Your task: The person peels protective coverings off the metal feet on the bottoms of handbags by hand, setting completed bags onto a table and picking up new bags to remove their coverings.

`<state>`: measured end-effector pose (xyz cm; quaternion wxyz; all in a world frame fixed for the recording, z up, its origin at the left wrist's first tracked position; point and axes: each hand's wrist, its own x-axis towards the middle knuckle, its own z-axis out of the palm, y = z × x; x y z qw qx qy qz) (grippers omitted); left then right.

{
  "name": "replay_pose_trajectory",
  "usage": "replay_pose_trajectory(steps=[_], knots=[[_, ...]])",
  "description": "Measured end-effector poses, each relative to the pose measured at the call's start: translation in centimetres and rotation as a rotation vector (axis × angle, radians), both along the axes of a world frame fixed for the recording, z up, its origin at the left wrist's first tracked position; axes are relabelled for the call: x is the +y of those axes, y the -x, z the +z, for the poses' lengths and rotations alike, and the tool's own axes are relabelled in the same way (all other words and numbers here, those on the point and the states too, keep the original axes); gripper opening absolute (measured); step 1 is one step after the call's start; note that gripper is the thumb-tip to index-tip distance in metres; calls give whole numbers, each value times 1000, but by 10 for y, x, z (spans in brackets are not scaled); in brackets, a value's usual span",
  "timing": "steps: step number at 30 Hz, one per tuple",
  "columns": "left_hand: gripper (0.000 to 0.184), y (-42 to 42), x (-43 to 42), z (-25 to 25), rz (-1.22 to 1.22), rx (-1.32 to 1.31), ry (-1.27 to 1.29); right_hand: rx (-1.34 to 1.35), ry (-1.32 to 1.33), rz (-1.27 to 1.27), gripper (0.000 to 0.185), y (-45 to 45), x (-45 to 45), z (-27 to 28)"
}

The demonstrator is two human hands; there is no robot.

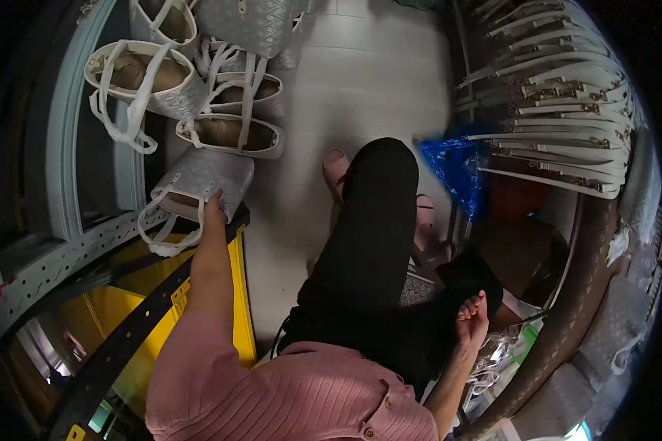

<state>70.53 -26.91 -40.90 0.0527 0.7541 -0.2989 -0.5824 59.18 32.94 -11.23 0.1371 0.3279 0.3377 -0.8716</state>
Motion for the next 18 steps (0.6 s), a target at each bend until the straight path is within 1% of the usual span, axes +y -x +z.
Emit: replay_pose_trajectory(steps=[1,2,3,4,6,7,8,9,10,12,13,14,15,16,17,18], knots=[[56,-4,-8,-22,44,75,-68,0,-3,-24,16,2,-1,-1],[52,0,-13,-28,86,149,-139,33,25,40,17,5,0,-2],[52,3,-17,-34,57,150,-145,66,52,102,19,6,-1,-3],[48,7,-17,-31,77,182,-129,72,45,69,19,7,-4,-1],[45,34,-10,-7,67,222,-126,58,-21,113,21,11,-11,4],[42,52,2,26,-91,96,-40,60,-26,89,21,11,-11,5],[39,64,8,46,-244,-30,53,84,-28,118,22,10,-11,6],[39,67,3,36,-258,-28,54,108,-30,152,22,11,-11,6],[40,67,-6,17,-287,-62,124,108,-33,141,22,10,-11,7],[42,69,-6,13,-366,-125,281,125,-13,94,23,6,-9,8],[42,70,0,25,-423,-149,371,118,26,79,18,4,-5,6],[41,76,4,57,-572,-277,371,118,59,52,15,2,0,6],[40,80,10,85,-728,-396,376,51,91,-41,15,1,-4,10],[38,67,2,80,-724,-277,404,73,137,-41,20,0,-1,10],[35,63,16,103,-601,-136,465,92,185,-40,25,-4,1,10],[33,65,36,138,-590,-134,477,64,181,-92,27,-5,0,12]])
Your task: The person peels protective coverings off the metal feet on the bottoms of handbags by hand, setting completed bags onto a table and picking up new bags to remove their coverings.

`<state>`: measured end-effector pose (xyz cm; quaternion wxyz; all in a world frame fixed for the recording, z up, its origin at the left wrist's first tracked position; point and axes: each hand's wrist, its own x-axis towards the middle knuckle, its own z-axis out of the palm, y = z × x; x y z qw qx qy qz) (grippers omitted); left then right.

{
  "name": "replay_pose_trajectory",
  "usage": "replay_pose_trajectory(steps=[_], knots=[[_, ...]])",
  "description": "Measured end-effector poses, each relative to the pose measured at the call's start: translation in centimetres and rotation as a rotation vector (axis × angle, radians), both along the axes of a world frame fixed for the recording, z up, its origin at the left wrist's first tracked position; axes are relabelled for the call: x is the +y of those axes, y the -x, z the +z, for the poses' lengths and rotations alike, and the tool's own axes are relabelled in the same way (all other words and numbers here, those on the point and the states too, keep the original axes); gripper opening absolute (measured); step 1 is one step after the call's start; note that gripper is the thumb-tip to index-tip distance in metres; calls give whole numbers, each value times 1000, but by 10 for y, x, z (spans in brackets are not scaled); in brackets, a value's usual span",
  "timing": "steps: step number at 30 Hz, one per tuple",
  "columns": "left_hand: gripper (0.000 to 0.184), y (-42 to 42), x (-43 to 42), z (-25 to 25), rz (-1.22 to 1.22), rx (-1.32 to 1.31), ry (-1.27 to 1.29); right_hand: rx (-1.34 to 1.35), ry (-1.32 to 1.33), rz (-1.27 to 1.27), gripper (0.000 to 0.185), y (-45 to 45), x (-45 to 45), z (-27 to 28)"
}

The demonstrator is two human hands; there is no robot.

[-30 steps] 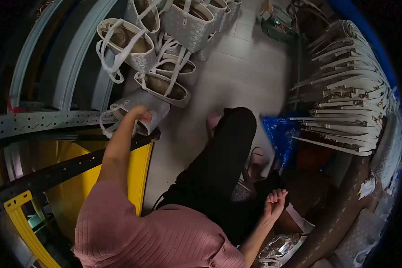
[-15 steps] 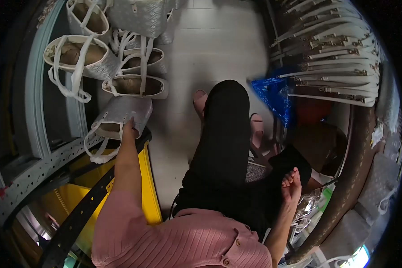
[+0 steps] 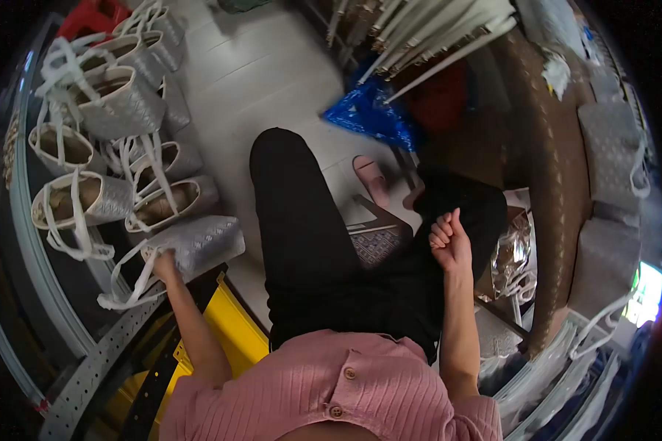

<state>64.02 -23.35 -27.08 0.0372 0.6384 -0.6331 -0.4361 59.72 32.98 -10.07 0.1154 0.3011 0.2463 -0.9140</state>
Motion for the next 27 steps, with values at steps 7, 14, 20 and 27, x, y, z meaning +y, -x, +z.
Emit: replay_pose_trajectory(steps=[7,14,20,27], knots=[[30,-19,84,163,-159,618,-214,86,-58,41,14,-10,14,-7],[36,-1,151,312,-494,950,-111,260,33,-36,15,-2,34,-3],[50,35,167,357,-893,1122,-245,616,-61,-135,23,-21,62,21],[42,119,222,313,-1317,985,-600,519,-261,-197,13,-61,62,35]])
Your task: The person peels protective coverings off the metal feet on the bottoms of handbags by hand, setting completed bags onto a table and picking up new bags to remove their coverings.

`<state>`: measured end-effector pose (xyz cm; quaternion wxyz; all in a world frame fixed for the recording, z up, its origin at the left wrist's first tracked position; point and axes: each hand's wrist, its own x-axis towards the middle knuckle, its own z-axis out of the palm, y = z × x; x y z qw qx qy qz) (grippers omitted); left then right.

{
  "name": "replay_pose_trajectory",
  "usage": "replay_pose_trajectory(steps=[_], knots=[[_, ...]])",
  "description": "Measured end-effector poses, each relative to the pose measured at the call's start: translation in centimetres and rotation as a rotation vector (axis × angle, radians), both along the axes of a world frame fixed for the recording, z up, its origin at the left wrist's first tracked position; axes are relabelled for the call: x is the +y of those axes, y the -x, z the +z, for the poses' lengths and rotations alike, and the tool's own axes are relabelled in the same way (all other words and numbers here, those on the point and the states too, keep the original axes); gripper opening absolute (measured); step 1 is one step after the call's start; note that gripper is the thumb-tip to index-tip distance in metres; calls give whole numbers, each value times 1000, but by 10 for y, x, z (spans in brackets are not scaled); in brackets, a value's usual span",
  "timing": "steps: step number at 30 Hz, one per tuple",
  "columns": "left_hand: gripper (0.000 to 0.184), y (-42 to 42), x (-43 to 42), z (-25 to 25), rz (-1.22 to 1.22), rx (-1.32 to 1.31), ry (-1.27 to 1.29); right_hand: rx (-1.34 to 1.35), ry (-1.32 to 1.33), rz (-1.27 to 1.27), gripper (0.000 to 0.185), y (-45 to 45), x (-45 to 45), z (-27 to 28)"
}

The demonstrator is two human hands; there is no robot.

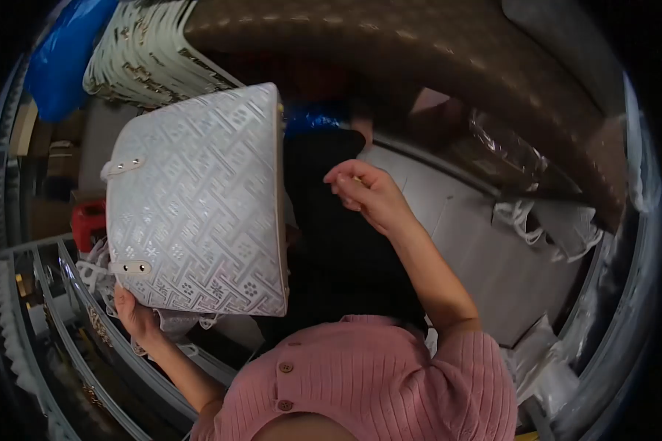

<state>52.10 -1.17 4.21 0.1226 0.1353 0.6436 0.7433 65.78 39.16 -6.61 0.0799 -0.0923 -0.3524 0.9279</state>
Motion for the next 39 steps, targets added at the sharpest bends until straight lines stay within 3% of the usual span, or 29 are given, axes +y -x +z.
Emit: replay_pose_trajectory(steps=[2,3,5,12,23,33,39], knots=[[36,16,13,-16,-25,-52,115,-112,-217,104,12,-9,-9,-1],[35,20,26,-20,-57,-92,156,-134,-181,76,12,-13,-13,-1],[35,23,41,-27,-80,-194,175,-84,-407,38,8,-21,-28,-4],[41,9,50,-38,-5,-310,333,54,-272,77,8,-42,-71,-3],[41,-38,24,-32,101,-377,289,363,-431,96,9,-48,-80,10],[46,-41,25,-33,68,-421,270,331,-381,159,9,-48,-80,7],[49,-46,26,-35,116,-407,270,428,-521,143,7,-47,-79,10]])
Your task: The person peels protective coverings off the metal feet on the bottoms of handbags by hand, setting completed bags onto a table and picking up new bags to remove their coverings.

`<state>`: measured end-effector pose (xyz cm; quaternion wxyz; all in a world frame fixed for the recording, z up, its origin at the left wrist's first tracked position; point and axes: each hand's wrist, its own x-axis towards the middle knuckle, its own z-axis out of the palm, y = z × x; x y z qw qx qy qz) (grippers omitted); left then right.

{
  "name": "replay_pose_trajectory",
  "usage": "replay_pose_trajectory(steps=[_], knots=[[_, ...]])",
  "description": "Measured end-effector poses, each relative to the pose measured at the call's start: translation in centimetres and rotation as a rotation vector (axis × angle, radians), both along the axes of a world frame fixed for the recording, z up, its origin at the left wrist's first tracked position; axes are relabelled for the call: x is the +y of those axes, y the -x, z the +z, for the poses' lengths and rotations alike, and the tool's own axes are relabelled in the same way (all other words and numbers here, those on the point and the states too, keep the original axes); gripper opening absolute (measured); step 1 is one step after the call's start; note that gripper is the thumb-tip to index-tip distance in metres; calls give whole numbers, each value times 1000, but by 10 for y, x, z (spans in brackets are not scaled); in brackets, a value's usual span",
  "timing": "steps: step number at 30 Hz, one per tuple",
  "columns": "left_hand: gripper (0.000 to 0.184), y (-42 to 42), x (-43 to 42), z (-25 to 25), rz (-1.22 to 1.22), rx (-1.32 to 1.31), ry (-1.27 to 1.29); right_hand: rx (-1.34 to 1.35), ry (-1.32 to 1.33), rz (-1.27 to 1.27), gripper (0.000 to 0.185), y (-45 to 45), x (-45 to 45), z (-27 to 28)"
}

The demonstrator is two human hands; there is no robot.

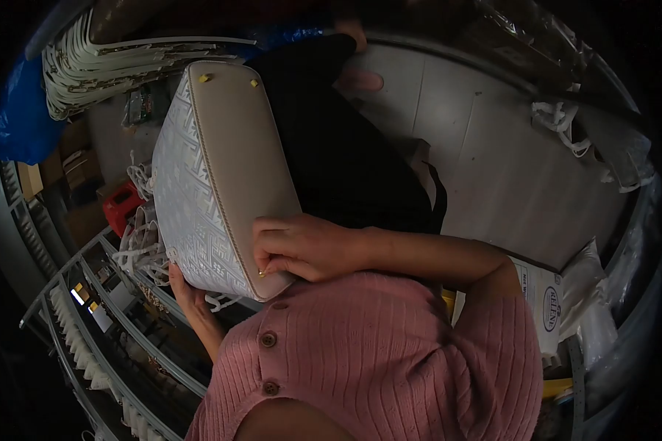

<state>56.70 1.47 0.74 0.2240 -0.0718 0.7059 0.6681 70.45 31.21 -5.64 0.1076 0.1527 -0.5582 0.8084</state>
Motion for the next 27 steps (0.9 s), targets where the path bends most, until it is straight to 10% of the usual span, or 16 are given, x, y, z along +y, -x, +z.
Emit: replay_pose_trajectory(steps=[9,11,13,21,27], knots=[[49,1,-7,-2,-29,-26,8,-19,204,73,9,-22,24,-21],[49,0,-8,-5,-20,-37,16,-336,809,211,11,-28,32,-29],[49,1,-11,-4,-15,-24,42,-411,807,173,12,-33,34,-32],[51,-1,-11,-7,15,-55,55,-293,-7,-129,10,-35,13,-37],[52,-5,-18,-13,13,-85,47,-251,-116,-78,11,-35,16,-39]])
